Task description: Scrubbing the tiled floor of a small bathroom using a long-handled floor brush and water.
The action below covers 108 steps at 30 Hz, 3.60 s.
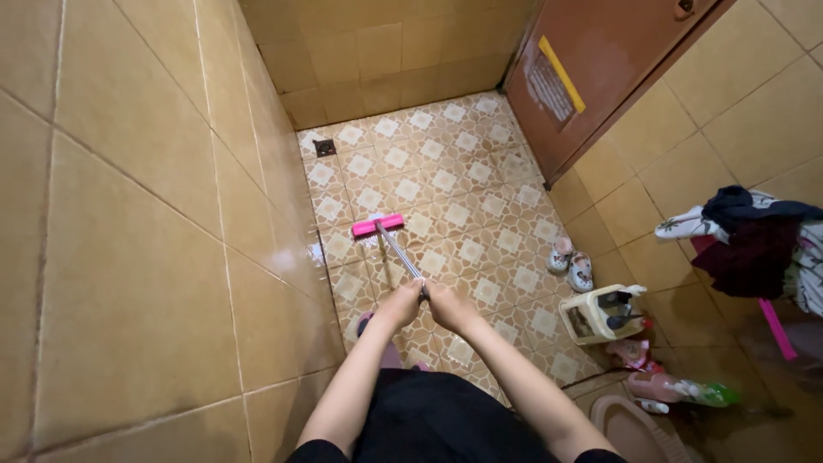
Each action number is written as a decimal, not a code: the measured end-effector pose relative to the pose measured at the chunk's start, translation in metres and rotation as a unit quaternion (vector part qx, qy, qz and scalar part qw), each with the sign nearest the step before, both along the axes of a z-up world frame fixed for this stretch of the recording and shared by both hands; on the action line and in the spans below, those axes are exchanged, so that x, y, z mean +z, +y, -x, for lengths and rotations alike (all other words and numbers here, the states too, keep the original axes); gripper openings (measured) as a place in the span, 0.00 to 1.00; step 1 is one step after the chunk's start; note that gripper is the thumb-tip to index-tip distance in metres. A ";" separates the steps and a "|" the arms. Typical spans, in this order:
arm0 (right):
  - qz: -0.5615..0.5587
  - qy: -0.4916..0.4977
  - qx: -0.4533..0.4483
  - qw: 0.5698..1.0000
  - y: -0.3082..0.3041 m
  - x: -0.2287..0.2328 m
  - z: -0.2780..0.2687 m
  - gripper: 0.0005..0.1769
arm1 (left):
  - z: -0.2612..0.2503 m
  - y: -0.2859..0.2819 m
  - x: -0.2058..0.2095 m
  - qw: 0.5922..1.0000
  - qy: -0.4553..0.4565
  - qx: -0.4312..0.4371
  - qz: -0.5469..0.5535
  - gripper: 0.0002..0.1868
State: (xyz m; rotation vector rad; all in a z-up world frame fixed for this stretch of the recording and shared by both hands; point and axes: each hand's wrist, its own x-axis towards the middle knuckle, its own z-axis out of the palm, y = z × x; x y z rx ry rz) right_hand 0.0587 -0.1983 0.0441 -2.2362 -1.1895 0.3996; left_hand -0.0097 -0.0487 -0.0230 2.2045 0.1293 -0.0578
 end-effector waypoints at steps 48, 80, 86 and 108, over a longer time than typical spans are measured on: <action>0.006 -0.036 -0.108 0.993 -0.033 0.068 0.003 0.22 | -0.008 -0.024 0.079 0.982 -0.160 -0.026 0.098 0.18; 0.003 -0.047 -0.101 0.994 -0.032 0.019 -0.001 0.17 | -0.016 -0.026 0.044 0.998 -0.055 -0.033 0.014 0.26; 0.073 -0.018 -0.083 0.994 -0.007 -0.014 -0.027 0.13 | -0.042 -0.004 0.004 0.996 -0.060 -0.037 0.050 0.23; 0.019 0.014 -0.128 0.991 0.032 -0.006 -0.109 0.24 | -0.137 0.047 0.036 0.994 -0.027 -0.073 0.072 0.17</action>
